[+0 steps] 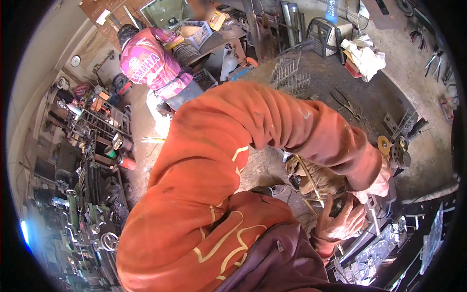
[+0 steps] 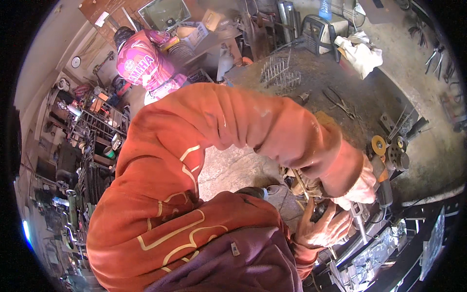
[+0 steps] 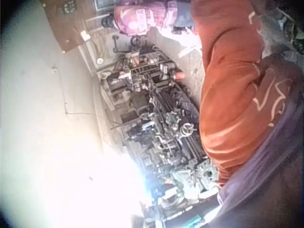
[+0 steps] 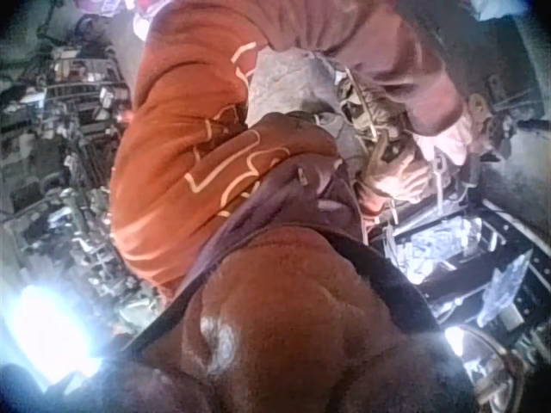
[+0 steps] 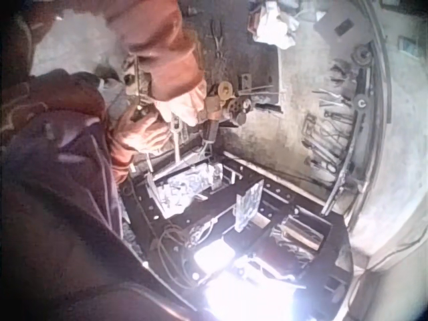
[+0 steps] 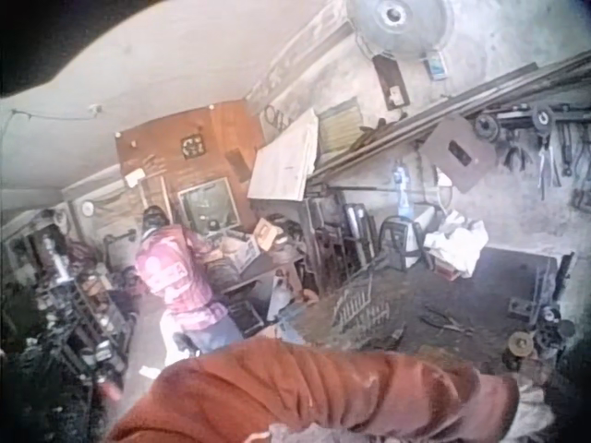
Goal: The person threads a small metal piece held in a vise using a tap wrench, drills a hole into the piece with a hand drill, and strikes the piece with a hammer.
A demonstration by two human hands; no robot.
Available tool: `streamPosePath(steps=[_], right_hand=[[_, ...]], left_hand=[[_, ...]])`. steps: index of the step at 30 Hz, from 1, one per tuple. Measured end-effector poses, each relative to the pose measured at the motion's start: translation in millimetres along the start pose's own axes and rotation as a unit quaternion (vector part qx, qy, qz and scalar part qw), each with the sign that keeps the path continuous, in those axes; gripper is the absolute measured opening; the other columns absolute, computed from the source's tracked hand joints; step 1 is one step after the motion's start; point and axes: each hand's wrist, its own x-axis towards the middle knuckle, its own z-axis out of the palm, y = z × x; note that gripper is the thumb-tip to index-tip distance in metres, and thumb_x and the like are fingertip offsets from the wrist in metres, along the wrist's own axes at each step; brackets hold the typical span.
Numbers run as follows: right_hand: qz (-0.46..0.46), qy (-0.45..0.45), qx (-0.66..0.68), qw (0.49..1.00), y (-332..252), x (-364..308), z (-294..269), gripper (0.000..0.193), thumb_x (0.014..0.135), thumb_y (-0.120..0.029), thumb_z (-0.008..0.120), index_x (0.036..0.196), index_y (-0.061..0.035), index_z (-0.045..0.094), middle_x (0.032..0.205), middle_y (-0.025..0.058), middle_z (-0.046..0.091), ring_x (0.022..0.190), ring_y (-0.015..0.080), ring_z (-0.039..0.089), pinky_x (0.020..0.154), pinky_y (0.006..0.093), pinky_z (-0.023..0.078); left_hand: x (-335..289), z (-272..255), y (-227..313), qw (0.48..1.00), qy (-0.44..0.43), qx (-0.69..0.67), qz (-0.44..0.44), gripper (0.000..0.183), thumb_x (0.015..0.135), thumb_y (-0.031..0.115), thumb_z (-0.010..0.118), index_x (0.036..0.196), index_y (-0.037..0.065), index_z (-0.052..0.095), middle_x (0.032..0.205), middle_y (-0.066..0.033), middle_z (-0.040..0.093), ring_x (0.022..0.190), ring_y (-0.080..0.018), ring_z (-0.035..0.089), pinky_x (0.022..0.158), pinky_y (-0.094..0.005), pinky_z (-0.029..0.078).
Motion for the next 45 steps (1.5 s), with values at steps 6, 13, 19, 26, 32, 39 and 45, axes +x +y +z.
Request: streamPosePath(steps=[6,13,19,26,32,39,45], right_hand=[[-0.002,0.013,-0.029,0.999,9,-11,11,0.05,0.084,-0.044,0.075,0.118,-0.0087,0.065,0.119,0.0261,0.061,0.111,0.0448,0.057,0.091,0.0545,0.043],[0.023,-0.033,-0.004,0.999,5,-9,9,0.05,0.083,-0.045,0.076,0.117,-0.0088,0.065,0.121,0.0278,0.06,0.113,0.0465,0.057,0.093,0.056,0.042],[0.008,0.002,-0.032,0.999,2,-8,8,0.054,0.082,-0.045,0.076,0.118,-0.0066,0.065,0.12,0.0268,0.061,0.111,0.049,0.057,0.093,0.0579,0.042],[0.019,-0.015,-0.036,0.999,-1,-4,7,0.055,0.082,-0.044,0.077,0.116,-0.0026,0.065,0.11,0.0211,0.064,0.103,0.0441,0.059,0.089,0.0576,0.043],[0.066,-0.019,-0.044,0.997,-8,3,2,0.048,0.08,-0.039,0.079,0.112,-0.0057,0.066,0.105,0.0192,0.064,0.101,0.0412,0.059,0.086,0.0549,0.044],[0.038,-0.004,-0.068,0.997,-3,-4,7,0.058,0.078,-0.039,0.079,0.123,-0.005,0.062,0.116,0.0243,0.062,0.109,0.0472,0.056,0.095,0.0578,0.042],[0.064,-0.053,-0.014,0.996,-6,1,0,0.063,0.076,-0.038,0.079,0.126,-0.004,0.061,0.12,0.0229,0.061,0.11,0.0438,0.057,0.098,0.056,0.04]], left_hand=[[-1,6,21,0.999,-0.027,-0.04,-0.01,0.027,0.091,0.028,0.055,0.112,0.011,0.061,0.111,-0.0165,0.065,0.112,-0.0352,0.061,0.091,-0.0475,0.05],[17,22,10,0.985,0.055,0.092,0.135,0.025,0.092,0.025,0.053,0.107,0.012,0.067,0.109,-0.0168,0.067,0.103,-0.0317,0.067,0.084,-0.0451,0.054],[38,3,10,0.997,0.051,0.045,0.042,0.021,0.092,0.022,0.055,0.105,0.009,0.066,0.099,-0.0152,0.071,0.096,-0.0359,0.069,0.081,-0.0458,0.056],[14,27,-20,0.911,0.206,0.279,0.222,0.034,0.093,0.032,0.058,0.12,0.012,0.059,0.133,-0.0093,0.055,0.125,-0.0256,0.052,0.097,-0.0488,0.05],[19,8,-2,0.99,0.0,0.107,0.089,0.033,0.095,0.032,0.054,0.118,0.01,0.061,0.115,-0.0137,0.064,0.111,-0.0333,0.062,0.094,-0.0465,0.05],[18,20,-1,0.972,0.108,0.138,0.154,0.047,0.092,0.03,0.054,0.137,0.016,0.049,0.145,-0.0158,0.046,0.137,-0.0353,0.042,0.102,-0.0545,0.042],[23,14,-3,0.973,-0.06,0.145,0.171,0.031,0.087,0.027,0.056,0.111,0.009,0.063,0.105,-0.013,0.068,0.106,-0.0299,0.065,0.091,-0.0488,0.048]])
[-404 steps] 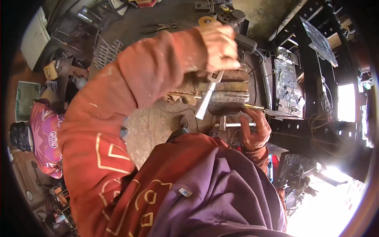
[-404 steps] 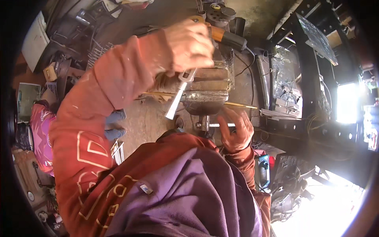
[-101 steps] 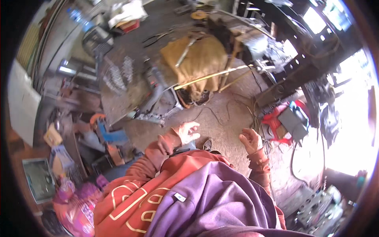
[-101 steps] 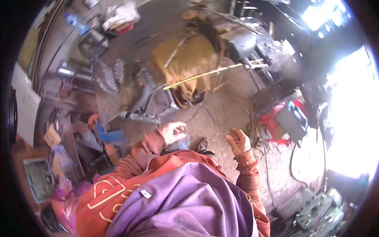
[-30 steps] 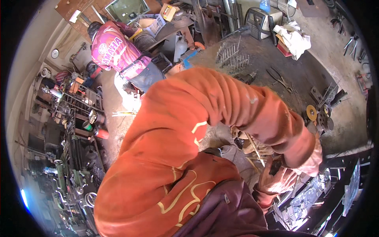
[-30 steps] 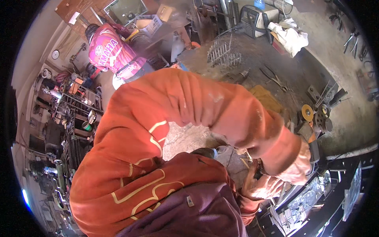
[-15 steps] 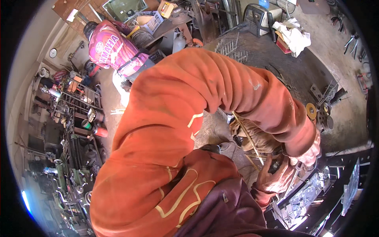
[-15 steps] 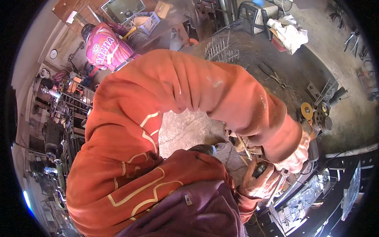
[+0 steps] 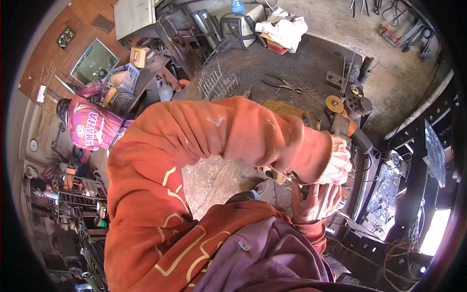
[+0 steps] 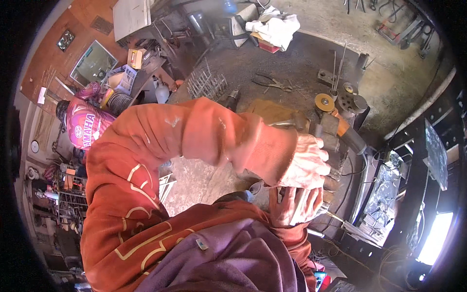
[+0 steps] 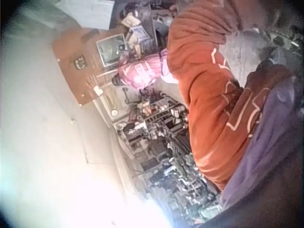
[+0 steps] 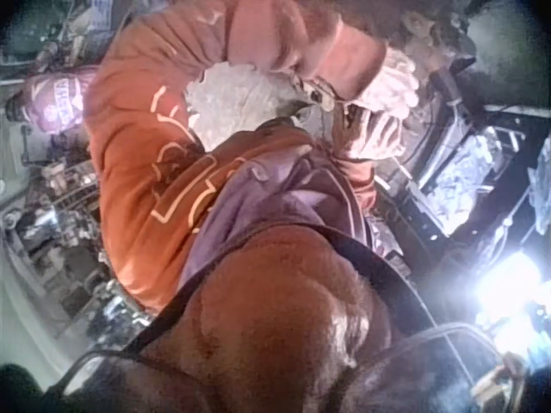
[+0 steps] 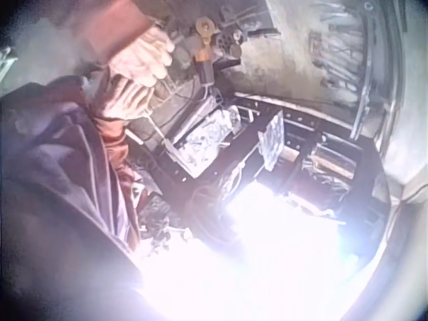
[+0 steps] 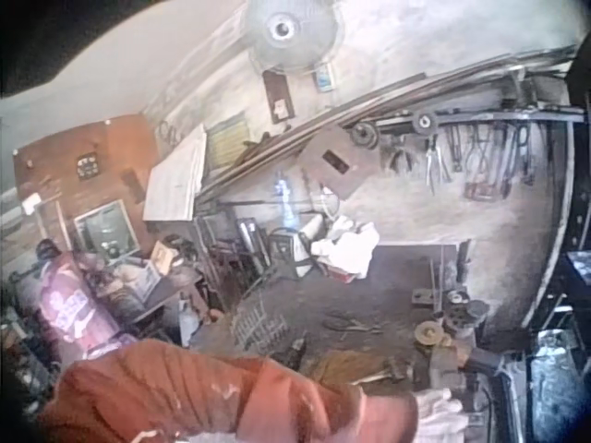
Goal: The person threads a small metal piece held in a vise using a tap wrench, drills a hole into the piece with a hand drill, and strikes the piece with a hammer.
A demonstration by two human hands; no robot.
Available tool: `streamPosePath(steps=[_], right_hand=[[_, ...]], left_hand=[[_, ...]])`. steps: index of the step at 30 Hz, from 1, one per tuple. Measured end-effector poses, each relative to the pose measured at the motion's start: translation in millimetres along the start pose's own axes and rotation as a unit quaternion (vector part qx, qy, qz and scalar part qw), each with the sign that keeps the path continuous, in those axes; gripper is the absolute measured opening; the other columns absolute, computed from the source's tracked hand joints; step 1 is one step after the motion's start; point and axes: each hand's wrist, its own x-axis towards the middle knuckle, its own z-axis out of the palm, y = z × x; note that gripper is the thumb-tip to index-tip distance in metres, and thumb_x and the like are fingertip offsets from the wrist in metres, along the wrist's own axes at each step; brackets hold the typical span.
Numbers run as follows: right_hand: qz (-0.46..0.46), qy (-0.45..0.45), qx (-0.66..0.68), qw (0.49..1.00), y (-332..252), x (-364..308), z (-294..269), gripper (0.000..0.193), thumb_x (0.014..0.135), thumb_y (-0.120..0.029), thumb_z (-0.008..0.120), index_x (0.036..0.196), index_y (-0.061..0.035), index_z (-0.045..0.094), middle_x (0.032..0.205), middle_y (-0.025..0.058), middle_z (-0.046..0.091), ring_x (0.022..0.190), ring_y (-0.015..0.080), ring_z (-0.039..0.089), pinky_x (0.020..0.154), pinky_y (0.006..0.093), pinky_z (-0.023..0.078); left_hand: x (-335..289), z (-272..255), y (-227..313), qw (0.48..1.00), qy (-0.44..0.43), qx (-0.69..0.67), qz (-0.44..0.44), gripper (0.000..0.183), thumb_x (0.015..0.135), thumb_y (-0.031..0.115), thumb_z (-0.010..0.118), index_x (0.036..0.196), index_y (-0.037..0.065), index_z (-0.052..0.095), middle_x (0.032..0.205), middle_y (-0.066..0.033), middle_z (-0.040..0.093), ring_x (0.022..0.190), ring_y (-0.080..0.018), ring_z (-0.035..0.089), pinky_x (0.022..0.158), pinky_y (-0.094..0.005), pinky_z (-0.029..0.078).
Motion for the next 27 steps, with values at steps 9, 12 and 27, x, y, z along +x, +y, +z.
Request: streamPosePath(steps=[9,12,27], right_hand=[[0.01,0.01,-0.011,1.0,3,-4,7,0.058,0.074,-0.037,0.081,0.115,-0.0008,0.063,0.12,0.0268,0.058,0.114,0.047,0.054,0.1,0.057,0.04],[-0.007,0.025,-0.002,1.0,1,1,4,0.053,0.074,-0.039,0.081,0.112,-0.0046,0.066,0.118,0.0263,0.059,0.114,0.0456,0.054,0.099,0.0574,0.041],[-0.04,0.037,-0.02,0.998,0,3,6,0.048,0.083,-0.041,0.077,0.113,-0.0045,0.065,0.114,0.0247,0.062,0.108,0.0465,0.057,0.092,0.0572,0.042]], left_hand=[[-3,-22,-6,0.993,0.001,-0.066,-0.094,0.042,0.089,0.025,0.058,0.124,0.003,0.055,0.104,-0.0205,0.068,0.102,-0.0358,0.068,0.084,-0.0473,0.054],[-23,-29,0,0.998,-0.063,0.014,-0.029,0.049,0.087,0.033,0.059,0.13,0.009,0.06,0.154,-0.0165,0.041,0.148,-0.0379,0.026,0.121,-0.0582,0.015],[-4,-5,-4,0.991,0.123,0.05,0.0,0.03,0.092,0.027,0.055,0.108,0.005,0.068,0.108,-0.0125,0.067,0.101,-0.0282,0.065,0.089,-0.0441,0.053]])
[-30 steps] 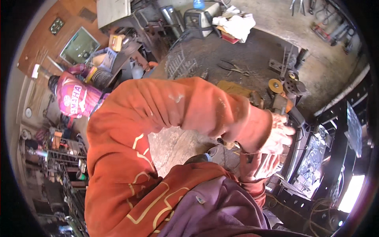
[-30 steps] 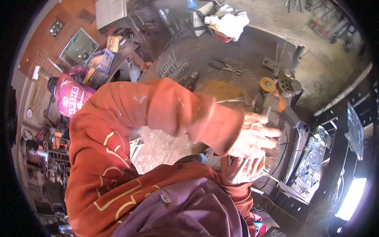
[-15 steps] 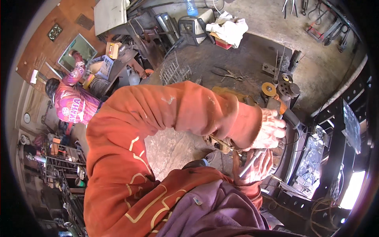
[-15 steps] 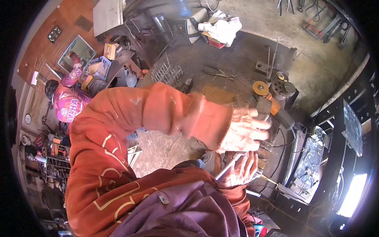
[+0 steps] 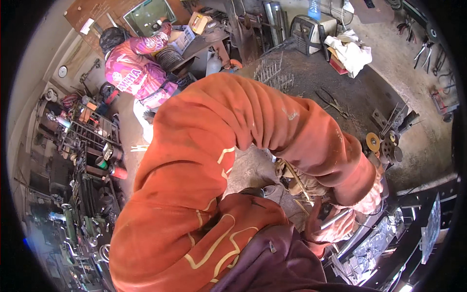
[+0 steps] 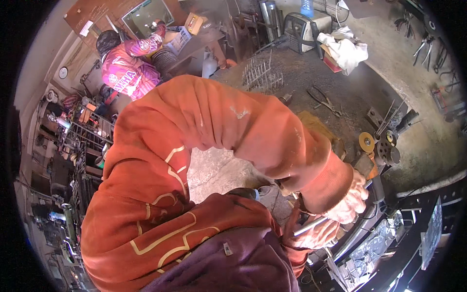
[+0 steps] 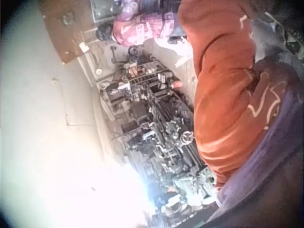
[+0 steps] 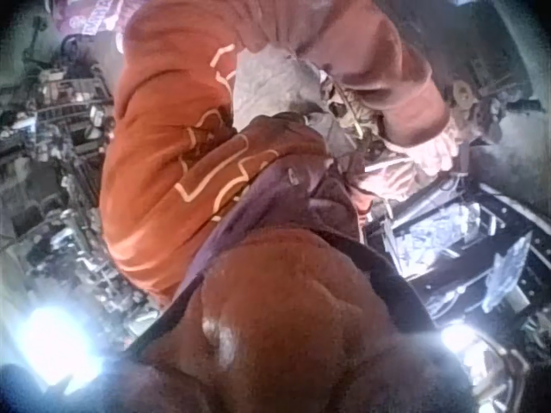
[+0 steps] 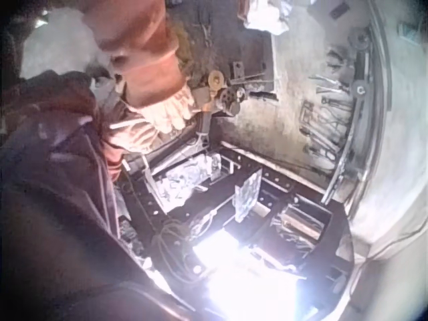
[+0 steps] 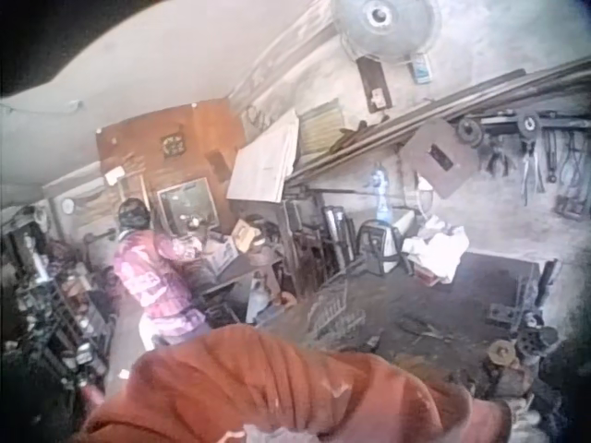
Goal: The person threads a small metal piece held in a vise using a tap wrench, drills a hole into the piece with a hand drill, and strikes the piece with a hammer.
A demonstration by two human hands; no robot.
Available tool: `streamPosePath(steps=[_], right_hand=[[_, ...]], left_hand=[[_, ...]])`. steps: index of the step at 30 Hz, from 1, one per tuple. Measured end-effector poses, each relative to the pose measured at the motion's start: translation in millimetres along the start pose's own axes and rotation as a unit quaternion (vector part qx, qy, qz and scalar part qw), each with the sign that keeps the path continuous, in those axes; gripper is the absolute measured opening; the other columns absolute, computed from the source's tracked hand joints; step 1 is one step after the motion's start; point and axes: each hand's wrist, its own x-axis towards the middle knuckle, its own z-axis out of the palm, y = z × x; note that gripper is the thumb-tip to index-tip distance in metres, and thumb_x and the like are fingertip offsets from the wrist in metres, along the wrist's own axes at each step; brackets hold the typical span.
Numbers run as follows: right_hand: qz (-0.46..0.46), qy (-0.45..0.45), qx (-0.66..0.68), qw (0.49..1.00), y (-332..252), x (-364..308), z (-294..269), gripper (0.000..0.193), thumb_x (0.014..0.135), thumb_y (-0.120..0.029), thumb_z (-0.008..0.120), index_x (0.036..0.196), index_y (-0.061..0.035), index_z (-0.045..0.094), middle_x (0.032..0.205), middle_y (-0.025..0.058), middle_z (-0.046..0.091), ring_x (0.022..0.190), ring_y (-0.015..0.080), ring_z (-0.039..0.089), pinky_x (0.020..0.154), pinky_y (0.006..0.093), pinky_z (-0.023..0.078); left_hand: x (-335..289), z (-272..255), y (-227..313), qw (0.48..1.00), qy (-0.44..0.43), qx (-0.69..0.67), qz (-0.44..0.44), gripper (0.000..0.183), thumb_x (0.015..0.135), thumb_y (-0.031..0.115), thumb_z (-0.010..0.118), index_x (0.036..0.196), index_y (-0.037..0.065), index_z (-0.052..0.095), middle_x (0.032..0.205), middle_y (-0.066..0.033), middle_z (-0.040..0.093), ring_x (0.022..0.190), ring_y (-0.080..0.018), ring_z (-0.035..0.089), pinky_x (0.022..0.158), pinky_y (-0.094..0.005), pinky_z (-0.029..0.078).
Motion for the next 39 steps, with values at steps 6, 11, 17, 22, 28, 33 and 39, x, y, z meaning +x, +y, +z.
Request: streamPosePath(steps=[6,11,17,22,28,33,39], right_hand=[[-0.002,-0.003,0.001,1.0,2,-2,-1,0.047,0.084,-0.039,0.076,0.113,-0.0042,0.066,0.114,0.024,0.063,0.107,0.046,0.057,0.091,0.0568,0.042],[-0.004,-0.024,0.007,1.0,-2,1,-4,0.046,0.084,-0.038,0.076,0.112,-0.004,0.066,0.113,0.0235,0.063,0.107,0.0455,0.058,0.091,0.0564,0.043],[0.049,-0.024,0.09,0.994,1,-8,2,0.049,0.084,-0.037,0.077,0.115,-0.0017,0.065,0.114,0.0234,0.064,0.105,0.0456,0.059,0.089,0.0548,0.043],[0.056,-0.018,0.043,0.997,0,-4,-2,0.054,0.083,-0.04,0.077,0.118,-0.0001,0.064,0.117,0.0243,0.063,0.104,0.0462,0.059,0.088,0.0543,0.043],[0.004,-0.002,-0.018,1.0,7,-3,0,0.057,0.082,-0.043,0.077,0.118,0.0,0.064,0.117,0.0238,0.063,0.106,0.0454,0.058,0.089,0.053,0.042],[0.014,0.016,-0.036,0.999,0,7,-6,0.052,0.085,-0.042,0.073,0.12,-0.0042,0.066,0.114,0.021,0.064,0.107,0.0414,0.059,0.091,0.0526,0.043],[0.012,-0.039,0.004,0.999,-2,3,-9,0.052,0.084,-0.043,0.072,0.122,-0.0093,0.064,0.129,0.0206,0.06,0.118,0.0413,0.055,0.098,0.0527,0.04]], left_hand=[[10,-2,5,0.994,-0.042,-0.066,-0.081,0.02,0.088,0.023,0.06,0.095,0.009,0.073,0.093,-0.0069,0.074,0.09,-0.0295,0.072,0.075,-0.0435,0.056],[13,5,3,0.985,-0.047,-0.113,-0.118,0.023,0.084,0.024,0.062,0.098,0.011,0.074,0.101,-0.0097,0.071,0.093,-0.0292,0.069,0.076,-0.0427,0.056],[5,11,10,0.98,-0.066,-0.104,-0.154,0.029,0.079,0.027,0.065,0.101,0.012,0.075,0.11,-0.013,0.069,0.097,-0.0288,0.065,0.077,-0.0418,0.055],[9,9,5,0.983,-0.065,-0.111,-0.129,0.023,0.086,0.028,0.062,0.093,0.009,0.072,0.101,-0.011,0.07,0.099,-0.0289,0.068,0.076,-0.0414,0.055],[5,5,2,0.982,-0.025,-0.15,-0.113,0.038,0.085,0.041,0.066,0.102,0.007,0.068,0.106,-0.0168,0.068,0.102,-0.0334,0.066,0.079,-0.0461,0.054],[-21,-2,-19,0.962,0.055,-0.236,-0.125,0.052,0.085,0.049,0.068,0.109,0.003,0.063,0.099,-0.0205,0.067,0.097,-0.0373,0.066,0.082,-0.0485,0.052],[-172,-19,-114,0.796,-0.043,-0.051,-0.602,0.069,0.085,0.046,0.072,0.134,0.003,0.05,0.105,-0.0216,0.069,0.099,-0.0401,0.067,0.085,-0.0486,0.052]])
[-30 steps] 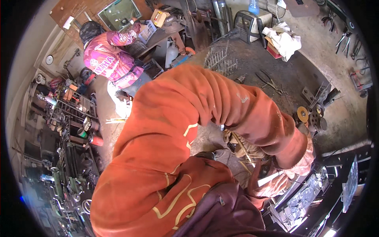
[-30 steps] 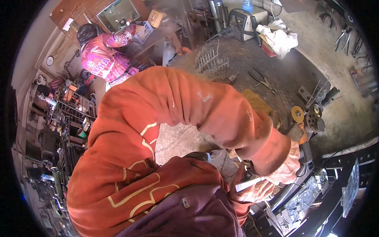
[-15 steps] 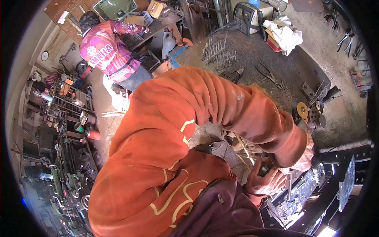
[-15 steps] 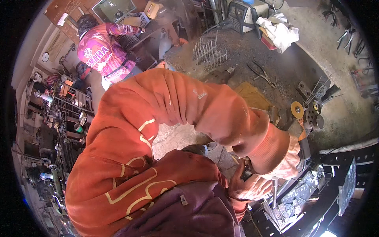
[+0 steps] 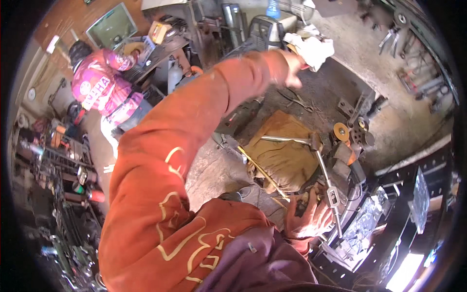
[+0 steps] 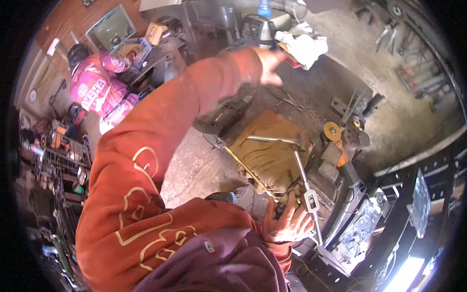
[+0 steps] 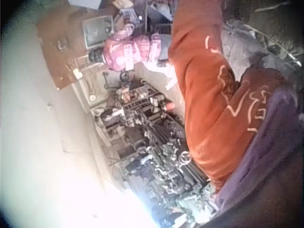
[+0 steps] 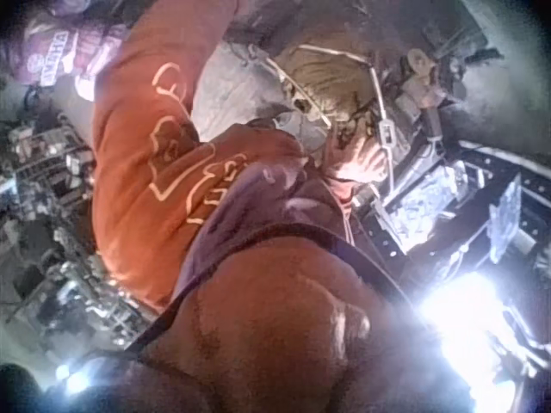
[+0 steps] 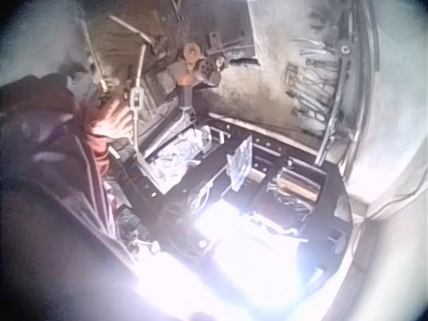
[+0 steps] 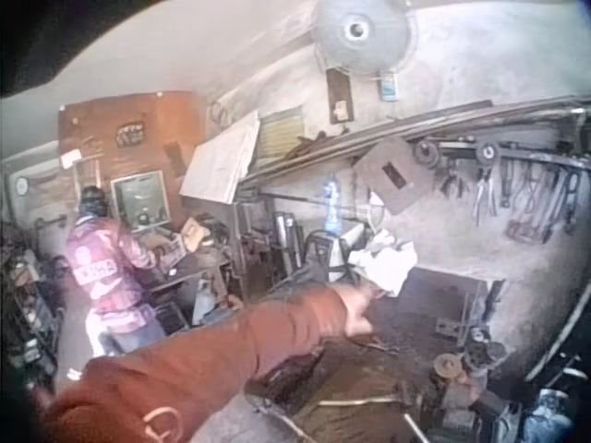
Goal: The person threads a small metal piece held in a vise using a tap wrench, drills a hole into the piece with a hand drill, and strikes the piece with a hammer.
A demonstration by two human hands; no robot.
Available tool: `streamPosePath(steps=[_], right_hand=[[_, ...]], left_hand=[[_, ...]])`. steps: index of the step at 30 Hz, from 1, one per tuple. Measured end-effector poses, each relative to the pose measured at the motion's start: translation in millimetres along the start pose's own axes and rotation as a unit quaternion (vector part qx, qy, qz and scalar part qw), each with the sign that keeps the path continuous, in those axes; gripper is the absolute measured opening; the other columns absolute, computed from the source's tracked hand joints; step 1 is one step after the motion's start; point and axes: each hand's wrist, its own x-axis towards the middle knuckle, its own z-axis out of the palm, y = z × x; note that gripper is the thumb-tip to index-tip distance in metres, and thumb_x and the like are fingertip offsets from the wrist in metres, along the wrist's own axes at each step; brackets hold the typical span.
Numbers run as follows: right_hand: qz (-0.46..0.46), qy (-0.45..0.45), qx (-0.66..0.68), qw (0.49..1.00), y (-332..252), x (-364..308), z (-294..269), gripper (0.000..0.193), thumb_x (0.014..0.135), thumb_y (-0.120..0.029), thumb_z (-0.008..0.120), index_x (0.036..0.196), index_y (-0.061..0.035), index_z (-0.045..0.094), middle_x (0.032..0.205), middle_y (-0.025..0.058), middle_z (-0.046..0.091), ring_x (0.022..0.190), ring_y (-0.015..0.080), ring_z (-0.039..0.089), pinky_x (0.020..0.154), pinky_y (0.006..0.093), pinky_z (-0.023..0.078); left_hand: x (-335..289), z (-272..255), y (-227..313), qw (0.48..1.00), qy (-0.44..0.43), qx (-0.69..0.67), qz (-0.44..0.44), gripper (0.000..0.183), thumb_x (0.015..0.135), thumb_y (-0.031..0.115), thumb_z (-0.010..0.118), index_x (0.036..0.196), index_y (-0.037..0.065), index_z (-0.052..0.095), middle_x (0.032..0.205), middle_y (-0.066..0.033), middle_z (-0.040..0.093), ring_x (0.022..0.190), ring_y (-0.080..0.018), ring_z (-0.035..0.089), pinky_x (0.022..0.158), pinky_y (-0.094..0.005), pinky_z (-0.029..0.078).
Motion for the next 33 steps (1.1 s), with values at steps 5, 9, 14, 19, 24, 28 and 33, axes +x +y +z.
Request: streamPosePath(steps=[5,9,14,19,24,28,33], right_hand=[[-0.006,0.001,-0.019,1.0,2,-3,-1,0.051,0.082,-0.04,0.076,0.121,-0.0084,0.065,0.132,0.0204,0.059,0.12,0.0407,0.055,0.099,0.0522,0.039],[-0.029,0.038,0.007,0.999,0,8,0,0.049,0.08,-0.033,0.079,0.119,-0.0068,0.065,0.132,0.0205,0.059,0.116,0.0402,0.057,0.097,0.0503,0.041],[-0.022,0.055,0.007,0.998,-8,11,-1,0.046,0.078,-0.031,0.08,0.115,-0.006,0.067,0.122,0.0194,0.063,0.109,0.0405,0.059,0.093,0.0501,0.042],[-0.04,0.025,-0.006,0.999,-3,6,-1,0.05,0.073,-0.034,0.081,0.112,-0.006,0.066,0.123,0.022,0.06,0.111,0.0408,0.058,0.093,0.0517,0.04],[0.023,0.015,-0.005,1.0,-4,-2,0,0.051,0.074,-0.035,0.081,0.113,-0.0064,0.066,0.124,0.0215,0.06,0.113,0.0407,0.056,0.095,0.0526,0.04],[0.008,0.04,0.015,0.999,-6,0,-2,0.04,0.081,-0.032,0.077,0.11,-0.0061,0.066,0.122,0.0183,0.062,0.108,0.0388,0.058,0.095,0.0508,0.041],[0.019,0.071,0.034,0.997,-1,1,7,0.028,0.086,-0.023,0.072,0.105,-0.0027,0.066,0.115,0.0192,0.064,0.102,0.0385,0.06,0.092,0.0495,0.043]], left_hand=[[-53,30,-142,0.934,0.006,-0.058,-0.352,0.045,0.089,0.033,0.069,0.124,0.005,0.064,0.135,-0.0194,0.059,0.123,-0.0358,0.058,0.1,-0.048,0.048],[-145,47,-197,0.89,0.009,-0.053,-0.453,0.057,0.086,0.035,0.071,0.133,0.006,0.056,0.125,-0.0209,0.063,0.111,-0.0361,0.063,0.094,-0.0458,0.05],[-124,91,-260,0.891,0.093,-0.077,-0.437,0.075,0.082,0.037,0.074,0.144,0.006,0.047,0.112,-0.0229,0.069,0.096,-0.0364,0.069,0.086,-0.0431,0.054],[-26,51,-212,0.964,0.038,-0.114,-0.239,0.087,0.079,0.039,0.078,0.149,0.008,0.035,0.107,-0.0217,0.071,0.081,-0.0354,0.07,0.071,-0.0446,0.055],[108,-32,-116,0.984,-0.03,-0.046,-0.167,0.101,0.074,0.011,0.079,0.158,0.026,0.025,0.126,-0.0181,0.065,0.09,-0.0287,0.071,0.07,-0.0402,0.057],[196,-15,-185,0.971,0.039,-0.069,-0.227,0.094,0.075,0.013,0.078,0.156,0.025,0.03,0.125,-0.0157,0.066,0.098,-0.0272,0.069,0.077,-0.0405,0.057],[254,-15,-96,0.98,0.021,-0.151,-0.125,0.078,0.081,0.023,0.076,0.15,0.018,0.041,0.122,-0.0117,0.068,0.105,-0.0262,0.067,0.086,-0.0402,0.055]])
